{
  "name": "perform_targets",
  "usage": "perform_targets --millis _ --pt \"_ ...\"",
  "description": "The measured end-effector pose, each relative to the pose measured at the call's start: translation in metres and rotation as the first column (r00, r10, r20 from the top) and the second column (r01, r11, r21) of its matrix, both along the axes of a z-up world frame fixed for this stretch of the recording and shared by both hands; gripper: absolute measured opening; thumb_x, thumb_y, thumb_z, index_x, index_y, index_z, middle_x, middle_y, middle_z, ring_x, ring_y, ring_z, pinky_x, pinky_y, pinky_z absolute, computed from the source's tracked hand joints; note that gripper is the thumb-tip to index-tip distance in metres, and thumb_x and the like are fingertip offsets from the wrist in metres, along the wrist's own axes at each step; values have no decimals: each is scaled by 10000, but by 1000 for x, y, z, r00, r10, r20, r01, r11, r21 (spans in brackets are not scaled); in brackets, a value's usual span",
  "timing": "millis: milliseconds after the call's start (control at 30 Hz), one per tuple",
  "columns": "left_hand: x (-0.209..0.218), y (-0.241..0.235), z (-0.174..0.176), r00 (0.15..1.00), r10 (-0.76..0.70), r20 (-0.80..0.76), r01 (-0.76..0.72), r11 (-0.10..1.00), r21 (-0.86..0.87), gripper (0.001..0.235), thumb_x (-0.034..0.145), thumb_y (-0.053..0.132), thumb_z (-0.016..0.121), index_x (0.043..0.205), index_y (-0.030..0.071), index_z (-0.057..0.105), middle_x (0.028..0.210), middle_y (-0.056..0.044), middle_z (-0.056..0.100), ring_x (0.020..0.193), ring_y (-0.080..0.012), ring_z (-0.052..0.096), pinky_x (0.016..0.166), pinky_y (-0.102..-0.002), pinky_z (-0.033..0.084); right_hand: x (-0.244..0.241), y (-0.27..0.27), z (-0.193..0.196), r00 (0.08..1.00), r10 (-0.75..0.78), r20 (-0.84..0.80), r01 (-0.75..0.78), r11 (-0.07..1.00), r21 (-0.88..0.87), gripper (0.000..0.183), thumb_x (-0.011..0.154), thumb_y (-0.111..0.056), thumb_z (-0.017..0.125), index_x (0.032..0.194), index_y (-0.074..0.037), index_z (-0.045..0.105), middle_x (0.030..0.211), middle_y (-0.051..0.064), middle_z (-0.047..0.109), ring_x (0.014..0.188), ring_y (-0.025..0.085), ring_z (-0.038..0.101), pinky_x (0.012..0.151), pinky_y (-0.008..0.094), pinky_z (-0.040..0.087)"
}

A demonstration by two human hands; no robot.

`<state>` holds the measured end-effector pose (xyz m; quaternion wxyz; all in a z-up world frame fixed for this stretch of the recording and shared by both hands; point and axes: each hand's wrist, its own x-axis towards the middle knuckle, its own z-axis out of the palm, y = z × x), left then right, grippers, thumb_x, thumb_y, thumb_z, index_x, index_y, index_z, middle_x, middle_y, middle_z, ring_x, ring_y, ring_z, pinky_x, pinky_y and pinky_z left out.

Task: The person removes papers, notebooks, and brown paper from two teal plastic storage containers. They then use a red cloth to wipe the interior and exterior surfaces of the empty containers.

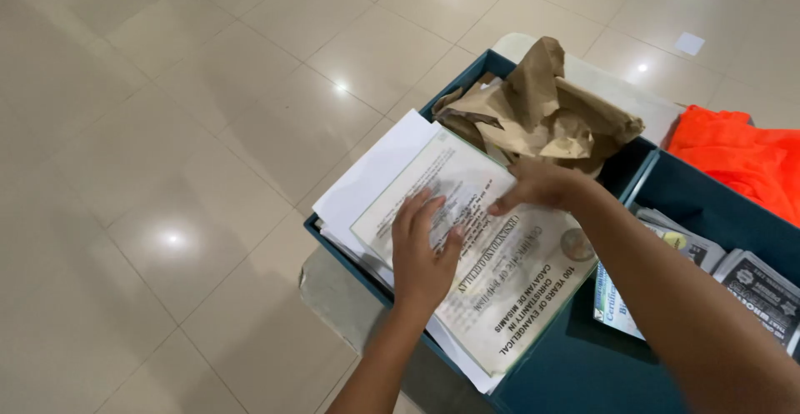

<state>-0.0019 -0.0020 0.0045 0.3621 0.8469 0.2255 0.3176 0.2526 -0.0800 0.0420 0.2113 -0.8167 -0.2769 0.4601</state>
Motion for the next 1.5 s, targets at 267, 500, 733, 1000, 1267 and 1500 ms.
perform_targets --millis 267,500,733,1000,1267,1500 --pt "-33 -35 92 973 -52 226 171 818 -550 815 945 384 685 1604 99 298 1704 -141 259 1561 -314 303 1194 -486 349 -121 -35 189 769 106 630 -241 962 132 556 740 -301 820 1219 -44 703 781 136 774 645 272 736 658 406 597" --pt "-41 -61 165 628 -71 775 758 281 -589 856 928 349 765 1577 90 270 1549 -132 343 1439 -293 361 1113 -491 425 -213 -101 203 14 -3 1000 -430 903 9 406 869 -169 687 1257 -51 649 840 108 714 732 246 667 515 371 478" --pt "-2 -114 82 904 80 420 402 181 -898 573 907 198 651 1393 -63 496 1220 -175 597 1154 -243 580 974 -412 486 -230 -159 114 -45 169 985 -296 939 -175 554 851 -155 662 1358 53 576 1013 218 681 829 229 653 598 289 546" --pt "34 -199 99 798 -166 580 601 151 -785 554 898 180 587 1381 -70 480 1219 -177 610 1144 -259 593 995 -413 492 -188 -346 144 544 -396 740 13 886 464 841 796 -531 748 1470 -80 522 1441 166 579 1276 357 577 984 470 498" --pt "144 -385 43 540 -588 602 672 -129 -729 354 932 177 657 1225 -14 601 1083 -92 650 1053 -204 627 968 -403 515 -68 -655 31 565 -713 -416 782 301 545 875 846 -518 692 1585 -115 453 1421 105 619 1195 229 614 980 406 528" --pt "236 -519 -17 383 -796 468 386 -322 -865 323 910 256 632 1112 6 658 998 -91 691 951 -200 660 876 -354 554 -75 -748 -31 243 -884 -399 837 -17 547 888 762 -391 806 1481 -7 453 1227 150 690 1096 266 684 923 441 571"
